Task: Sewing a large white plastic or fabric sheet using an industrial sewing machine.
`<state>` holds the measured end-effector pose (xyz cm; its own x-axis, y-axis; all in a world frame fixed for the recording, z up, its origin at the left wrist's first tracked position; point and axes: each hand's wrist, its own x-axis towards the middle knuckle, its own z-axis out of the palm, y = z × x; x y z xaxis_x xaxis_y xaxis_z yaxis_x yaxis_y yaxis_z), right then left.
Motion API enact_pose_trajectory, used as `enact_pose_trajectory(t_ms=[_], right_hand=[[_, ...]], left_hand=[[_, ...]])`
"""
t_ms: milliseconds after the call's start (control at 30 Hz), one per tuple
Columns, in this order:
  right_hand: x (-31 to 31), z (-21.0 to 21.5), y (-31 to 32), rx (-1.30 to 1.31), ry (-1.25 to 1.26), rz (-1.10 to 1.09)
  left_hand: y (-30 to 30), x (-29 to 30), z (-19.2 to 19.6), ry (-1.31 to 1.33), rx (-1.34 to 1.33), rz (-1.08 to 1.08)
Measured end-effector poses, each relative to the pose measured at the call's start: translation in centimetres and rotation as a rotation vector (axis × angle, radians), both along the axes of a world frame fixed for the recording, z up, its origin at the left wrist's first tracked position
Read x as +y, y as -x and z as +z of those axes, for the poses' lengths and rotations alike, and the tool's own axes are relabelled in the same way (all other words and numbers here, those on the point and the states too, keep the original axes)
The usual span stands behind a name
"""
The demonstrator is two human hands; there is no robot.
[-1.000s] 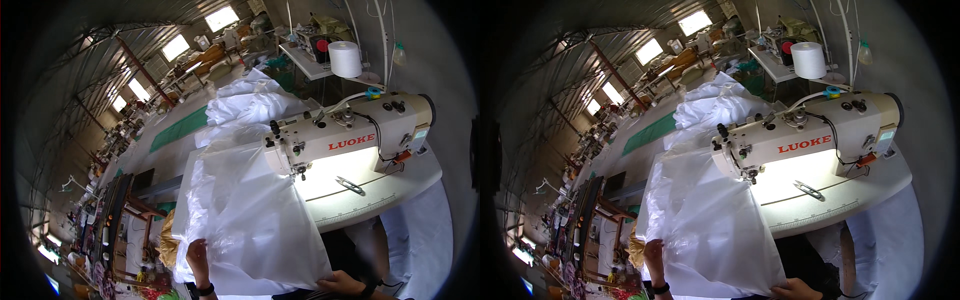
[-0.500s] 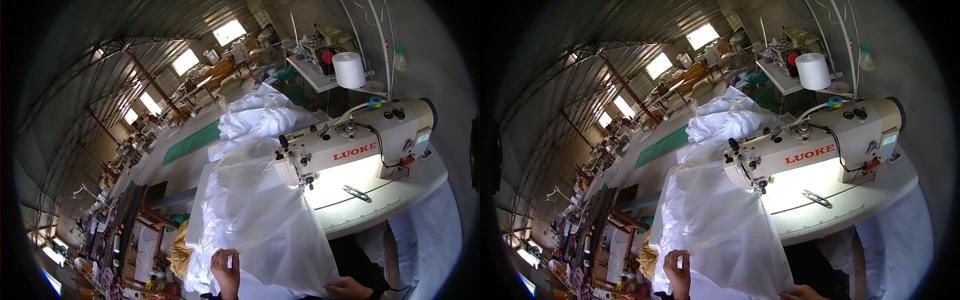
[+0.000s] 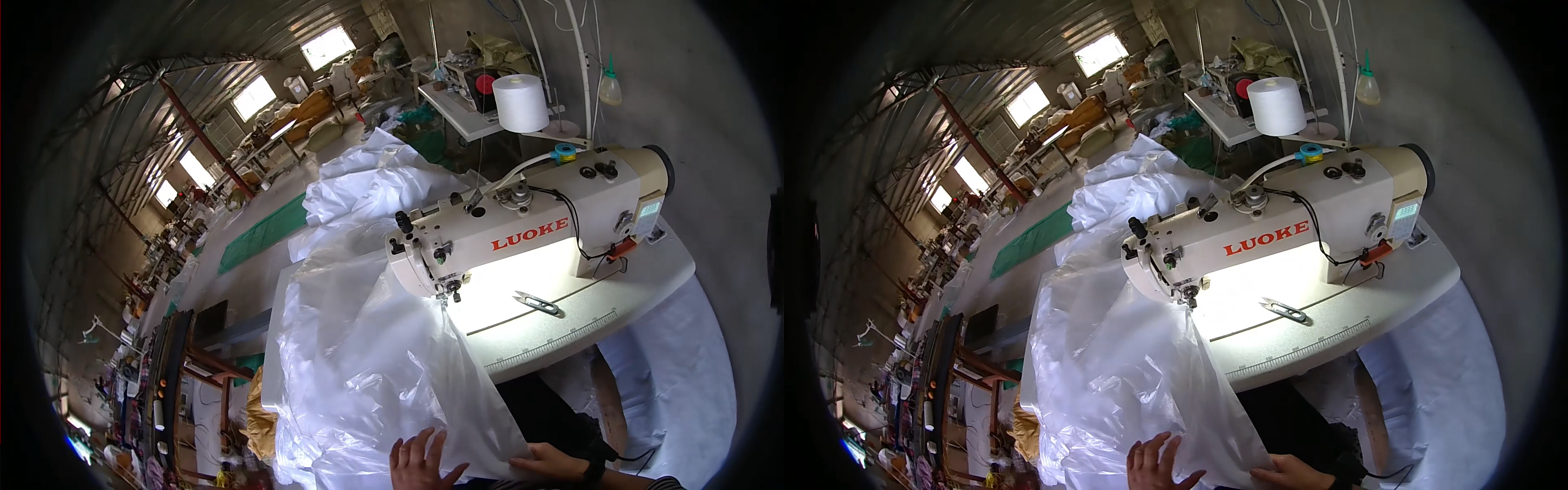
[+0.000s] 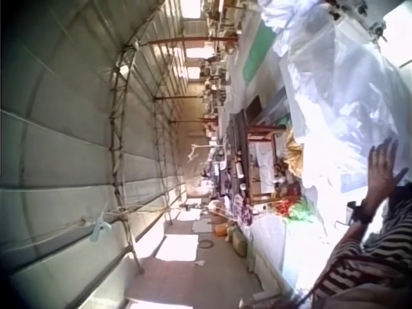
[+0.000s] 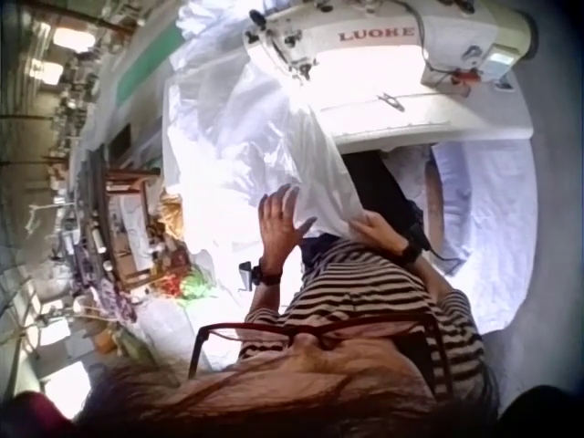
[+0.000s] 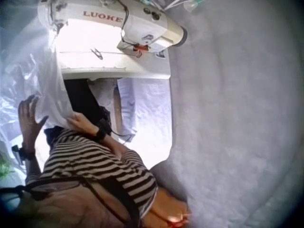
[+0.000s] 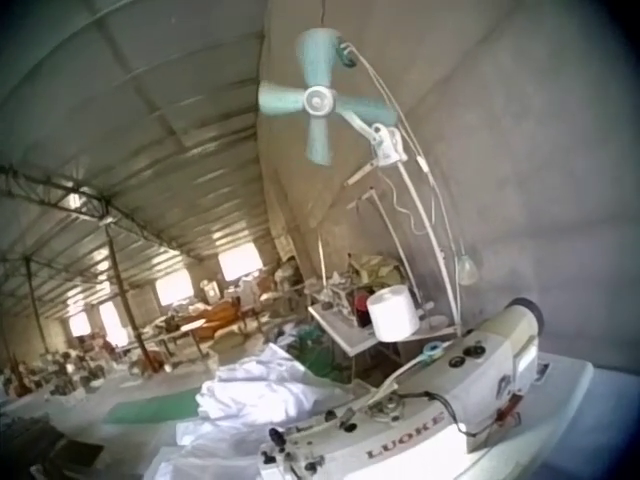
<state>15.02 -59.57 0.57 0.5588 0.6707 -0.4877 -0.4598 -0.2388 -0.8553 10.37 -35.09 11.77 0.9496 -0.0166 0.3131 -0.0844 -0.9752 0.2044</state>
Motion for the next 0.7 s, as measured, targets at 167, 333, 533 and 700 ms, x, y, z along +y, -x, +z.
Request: enact_pose_trajectory(t_ms=[167, 333, 533, 700], right_hand=[[0.2, -0.1, -0.2, -0.076, 0.034, 0.003], [2.2, 2.2, -3.4, -0.419, -0.051, -0.277], [3.5, 1.2, -3.5, -1.165, 0.513, -0.120], [3.7, 2.1, -3.3, -1.354, 0.766, 0.054]], left_hand=[[1.0, -1.6, -4.6, 0.181, 0.123, -0.187], [0.3, -6.3, -3.9, 0.191, 0.321, -0.332], [-0.2, -3.7, 1.2, 0.431, 0.531, -0.525], [-3.9, 7.5, 2.4, 0.217, -0.106, 0.315]])
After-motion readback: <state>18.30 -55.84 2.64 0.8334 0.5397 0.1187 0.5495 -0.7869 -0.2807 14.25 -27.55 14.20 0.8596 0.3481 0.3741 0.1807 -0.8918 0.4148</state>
